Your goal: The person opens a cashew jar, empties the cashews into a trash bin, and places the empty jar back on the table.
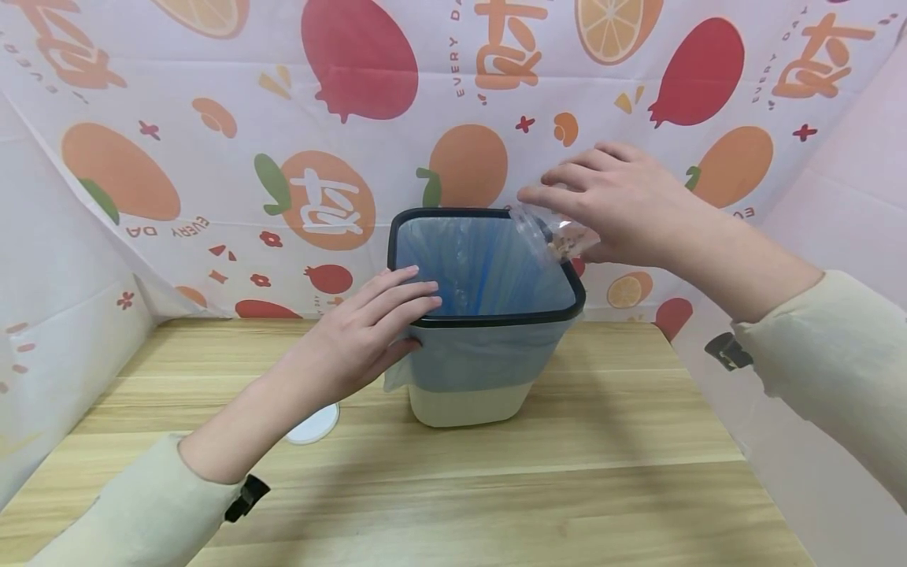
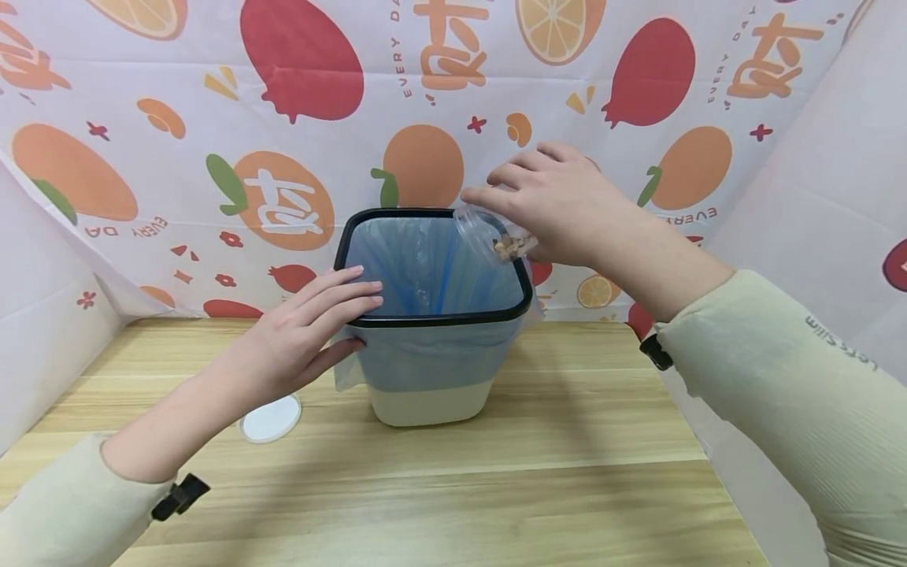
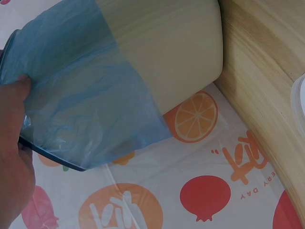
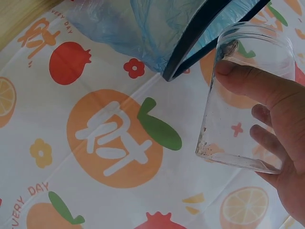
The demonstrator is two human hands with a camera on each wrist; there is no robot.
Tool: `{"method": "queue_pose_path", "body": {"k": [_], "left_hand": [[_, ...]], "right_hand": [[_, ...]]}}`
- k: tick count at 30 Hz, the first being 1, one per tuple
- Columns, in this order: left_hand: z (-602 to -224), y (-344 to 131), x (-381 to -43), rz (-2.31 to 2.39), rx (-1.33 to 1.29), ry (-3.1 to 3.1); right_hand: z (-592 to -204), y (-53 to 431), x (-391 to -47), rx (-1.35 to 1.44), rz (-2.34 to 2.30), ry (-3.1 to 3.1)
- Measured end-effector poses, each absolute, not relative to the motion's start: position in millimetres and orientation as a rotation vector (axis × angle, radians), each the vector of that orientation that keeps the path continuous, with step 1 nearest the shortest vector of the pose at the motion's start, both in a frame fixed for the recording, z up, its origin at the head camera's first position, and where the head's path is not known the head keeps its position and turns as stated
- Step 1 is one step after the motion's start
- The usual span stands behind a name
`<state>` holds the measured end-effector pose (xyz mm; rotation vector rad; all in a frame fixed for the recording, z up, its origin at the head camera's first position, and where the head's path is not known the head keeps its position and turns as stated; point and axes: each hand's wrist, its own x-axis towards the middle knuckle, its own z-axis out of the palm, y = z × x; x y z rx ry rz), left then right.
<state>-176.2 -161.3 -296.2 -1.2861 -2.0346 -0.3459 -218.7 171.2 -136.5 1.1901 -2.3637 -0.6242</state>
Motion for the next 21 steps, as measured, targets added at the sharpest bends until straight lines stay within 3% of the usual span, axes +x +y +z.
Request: {"method": "queue_pose_path", "body": {"k": [21], "left_hand": [[-296.1, -161.8, -177.0, -0.354, -1.293, -2.027]], "right_hand": [[-133.6, 162.2, -217.6, 1.240, -0.688, -2.239]]}}
